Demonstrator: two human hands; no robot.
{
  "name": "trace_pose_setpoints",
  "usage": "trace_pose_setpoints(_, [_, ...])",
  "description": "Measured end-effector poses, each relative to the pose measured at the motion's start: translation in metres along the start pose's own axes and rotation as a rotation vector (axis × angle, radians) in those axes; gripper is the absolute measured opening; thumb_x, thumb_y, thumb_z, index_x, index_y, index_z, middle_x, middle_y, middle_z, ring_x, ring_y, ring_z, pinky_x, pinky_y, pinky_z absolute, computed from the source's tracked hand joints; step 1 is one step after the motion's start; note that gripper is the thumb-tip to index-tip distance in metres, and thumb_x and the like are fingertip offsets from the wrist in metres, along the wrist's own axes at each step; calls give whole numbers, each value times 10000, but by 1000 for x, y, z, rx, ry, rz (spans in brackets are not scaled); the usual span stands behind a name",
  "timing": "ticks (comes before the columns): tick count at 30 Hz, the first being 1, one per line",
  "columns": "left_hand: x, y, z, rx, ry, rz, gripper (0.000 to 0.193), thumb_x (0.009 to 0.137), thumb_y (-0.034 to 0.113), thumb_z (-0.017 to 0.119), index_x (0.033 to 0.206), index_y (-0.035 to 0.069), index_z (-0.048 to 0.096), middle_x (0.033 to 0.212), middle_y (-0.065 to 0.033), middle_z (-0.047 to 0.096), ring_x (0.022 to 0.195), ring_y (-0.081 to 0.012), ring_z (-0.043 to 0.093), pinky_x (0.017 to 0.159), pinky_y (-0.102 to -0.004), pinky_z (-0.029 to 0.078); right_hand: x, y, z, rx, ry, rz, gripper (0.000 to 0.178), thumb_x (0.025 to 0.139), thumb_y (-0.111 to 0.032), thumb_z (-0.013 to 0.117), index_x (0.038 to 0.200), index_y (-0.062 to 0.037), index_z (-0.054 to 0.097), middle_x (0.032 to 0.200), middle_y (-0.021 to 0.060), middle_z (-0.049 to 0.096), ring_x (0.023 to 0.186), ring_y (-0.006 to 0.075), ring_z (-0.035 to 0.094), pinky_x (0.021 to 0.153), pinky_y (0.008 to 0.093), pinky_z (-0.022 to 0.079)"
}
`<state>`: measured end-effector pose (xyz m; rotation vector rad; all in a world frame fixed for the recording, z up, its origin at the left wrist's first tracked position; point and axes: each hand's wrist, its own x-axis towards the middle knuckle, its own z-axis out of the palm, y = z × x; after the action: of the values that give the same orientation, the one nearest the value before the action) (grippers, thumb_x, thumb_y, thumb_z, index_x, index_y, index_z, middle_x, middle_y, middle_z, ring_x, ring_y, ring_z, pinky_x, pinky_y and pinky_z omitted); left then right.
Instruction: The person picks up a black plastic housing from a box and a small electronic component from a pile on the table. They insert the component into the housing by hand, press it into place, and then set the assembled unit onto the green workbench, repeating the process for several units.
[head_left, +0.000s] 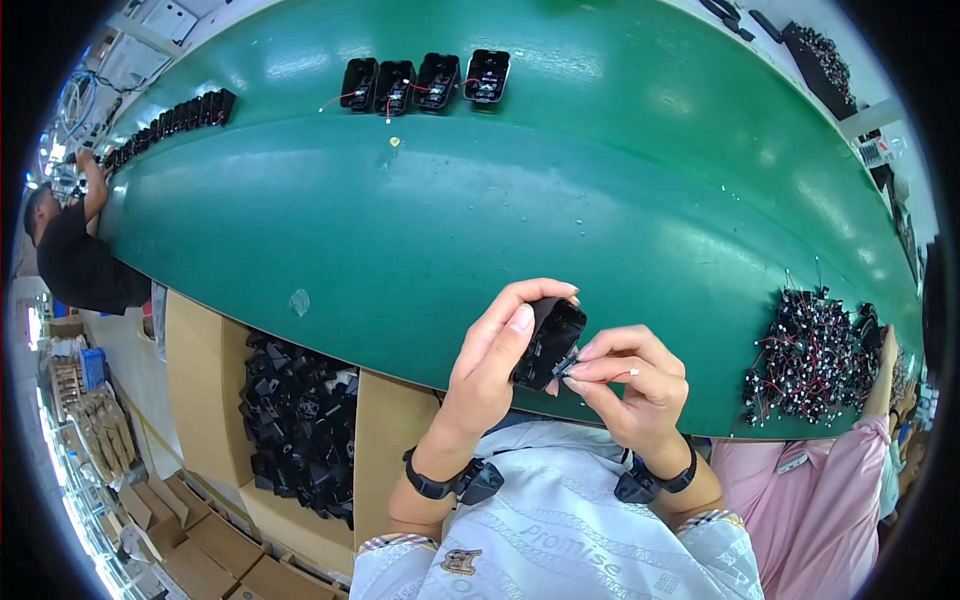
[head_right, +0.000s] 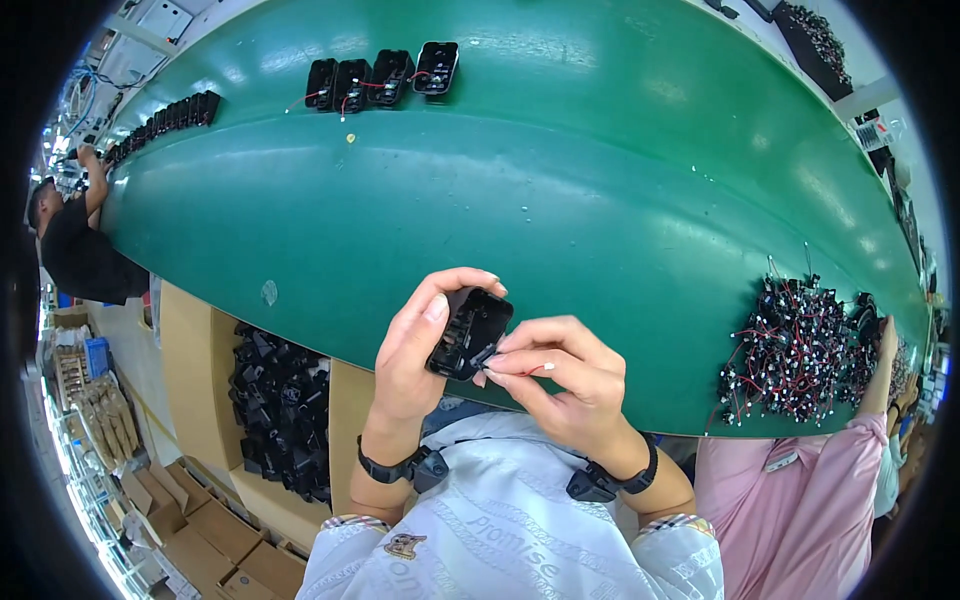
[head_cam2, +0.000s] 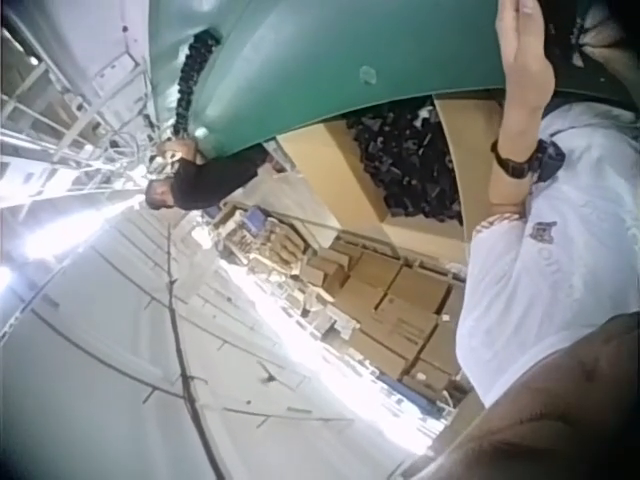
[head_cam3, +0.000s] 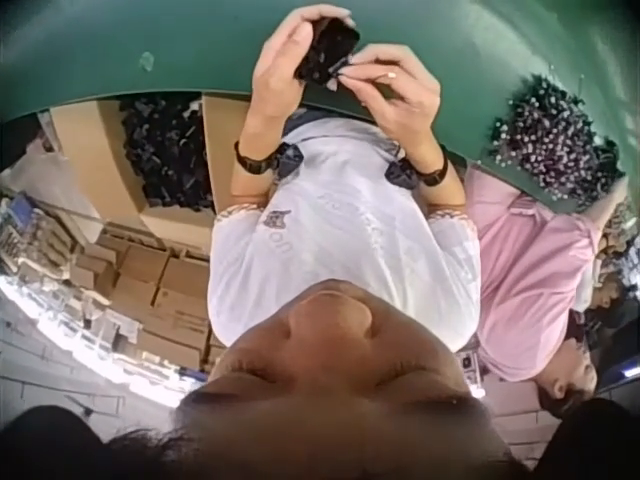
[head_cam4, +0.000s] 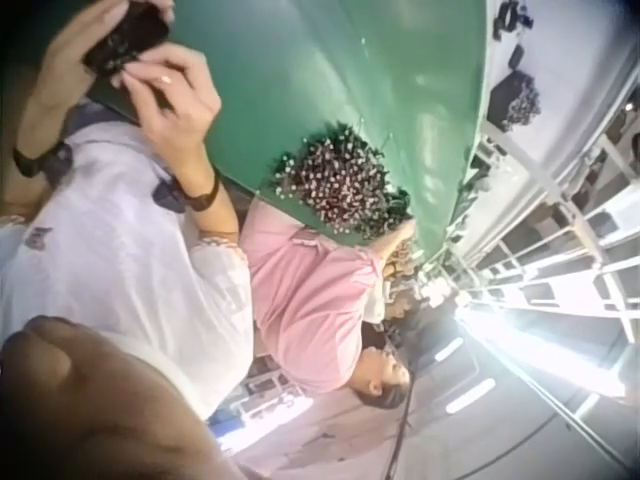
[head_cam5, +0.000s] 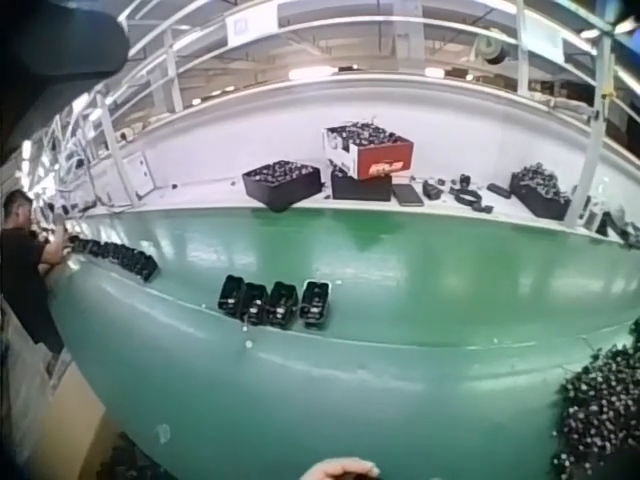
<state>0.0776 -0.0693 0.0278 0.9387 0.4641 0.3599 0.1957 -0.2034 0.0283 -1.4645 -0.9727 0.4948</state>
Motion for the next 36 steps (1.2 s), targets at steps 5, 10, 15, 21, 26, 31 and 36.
trace_pose_setpoints(5, [0,-19,2,74,84,184,459,1057,344,379,1267,-39,518,1209,-162,598,1002,-181,620,845,-322,539,-1,-2,4,-172,-26,-175,172,713,75,809,834,-9,720,919,116,704,823,200,681,695,299,562])
trace_pose_setpoints(10, [0,-27,9,137,145,340,450,1062,333,360,1269,-33,518,1206,-171,596,1110,-210,582,919,-336,507,0,1,8,-289,30,-239,173,718,59,811,842,-15,715,900,110,700,815,194,671,689,297,554])
trace_pose_setpoints(15, [0,-28,8,62,124,335,383,1077,242,334,1272,-26,527,1214,-132,605,1125,-178,564,1010,-326,439,1,0,12,-235,45,-205,164,723,44,813,841,-12,714,874,104,696,802,196,672,671,293,546])
trace_pose_setpoints(21, [-1,-25,10,31,148,244,438,1066,325,345,1250,-28,528,1197,-168,607,1065,-205,599,945,-341,487,10,-9,-1,-204,-57,-111,161,737,47,811,856,-26,729,878,98,710,745,166,683,641,265,550])
trace_pose_setpoints(26, [2,-27,7,48,145,280,431,1063,321,352,1246,-26,532,1182,-161,617,1044,-193,603,941,-329,486,15,-18,-2,-235,-91,-134,165,736,71,800,843,-29,726,904,98,730,782,173,701,632,255,562])
trace_pose_setpoints(31, [3,-29,9,30,139,259,424,1062,313,351,1243,-24,534,1176,-156,621,1045,-189,599,939,-323,483,20,-18,-5,-245,-134,-167,203,696,101,787,821,-44,721,902,77,746,773,181,704,645,267,565])
trace_pose_setpoints(36, [2,-26,9,15,107,195,417,1059,303,353,1240,-27,533,1180,-151,619,1067,-192,593,959,-324,467,29,-17,-7,-307,-229,-299,258,619,117,766,787,-71,711,875,29,751,758,202,697,690,304,557])
